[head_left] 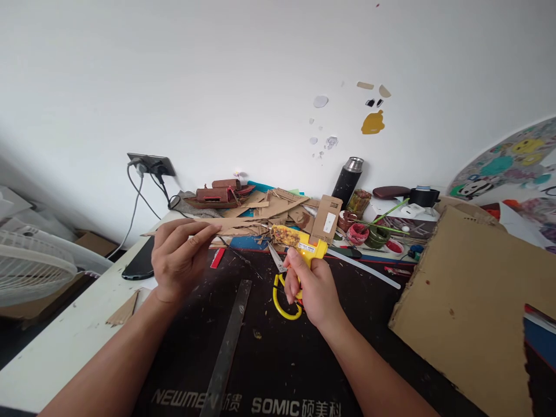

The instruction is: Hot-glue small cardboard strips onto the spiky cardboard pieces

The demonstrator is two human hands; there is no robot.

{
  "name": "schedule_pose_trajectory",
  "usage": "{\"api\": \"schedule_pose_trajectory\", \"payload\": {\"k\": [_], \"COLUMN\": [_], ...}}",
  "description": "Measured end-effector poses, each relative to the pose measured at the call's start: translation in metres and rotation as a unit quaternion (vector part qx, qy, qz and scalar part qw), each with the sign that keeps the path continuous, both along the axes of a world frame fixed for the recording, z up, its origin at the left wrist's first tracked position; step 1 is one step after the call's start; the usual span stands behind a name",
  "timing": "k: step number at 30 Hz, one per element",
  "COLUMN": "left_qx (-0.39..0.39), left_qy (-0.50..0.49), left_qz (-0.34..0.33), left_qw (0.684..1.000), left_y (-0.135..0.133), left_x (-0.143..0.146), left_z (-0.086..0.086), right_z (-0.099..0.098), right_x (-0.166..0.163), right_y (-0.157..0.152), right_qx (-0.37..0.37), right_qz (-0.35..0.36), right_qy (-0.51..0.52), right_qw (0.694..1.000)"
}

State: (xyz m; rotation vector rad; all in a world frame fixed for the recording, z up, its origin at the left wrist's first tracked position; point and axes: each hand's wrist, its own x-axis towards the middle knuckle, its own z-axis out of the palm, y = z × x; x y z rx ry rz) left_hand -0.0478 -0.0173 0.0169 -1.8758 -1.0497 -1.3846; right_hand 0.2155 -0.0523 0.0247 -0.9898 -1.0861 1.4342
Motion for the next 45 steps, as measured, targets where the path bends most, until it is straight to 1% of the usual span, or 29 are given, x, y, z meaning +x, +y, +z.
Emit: {"api": "schedule_pose_trajectory", "payload": {"k": [9,15,31,38,45], "left_qx": [0.013,0.022,-0.012,-0.038,-0.040], "left_qy": [0.004,0.016,-0.016,-0.042,-0.043], "left_qz": [-0.013,-0.009,-0.021,0.001,-0.004], "left_qw": [1.000,1.000,1.000,0.998,0.998], "left_y": [0.0007,0.0001,-0.0005,-0.0002,0.0011], "left_x": [-0.0003,0.0002,0.0062,0.0058,0.0056], "left_z": [0.0001,0.0024,0.0032,0.0006,0.0000], "right_z": [-0.0004,-0.0005,0.0012,-0.0013,-0.0018], "right_x": [0.0004,0.0008,-0.0008,-0.0020,-0.0014], "right_y": [-0.0002,0.0006,-0.0007,-0.0010,-0.0012], "right_qx": [-0.010,-0.010,-0.007,-0.003,0.001], "right_qz": [0.001,0.002,-0.004,-0.008,-0.003], "right_qy": [-0.003,-0.016,-0.013,-0.006,-0.006], "right_qw": [1.000,1.000,1.000,1.000,1.000]}}
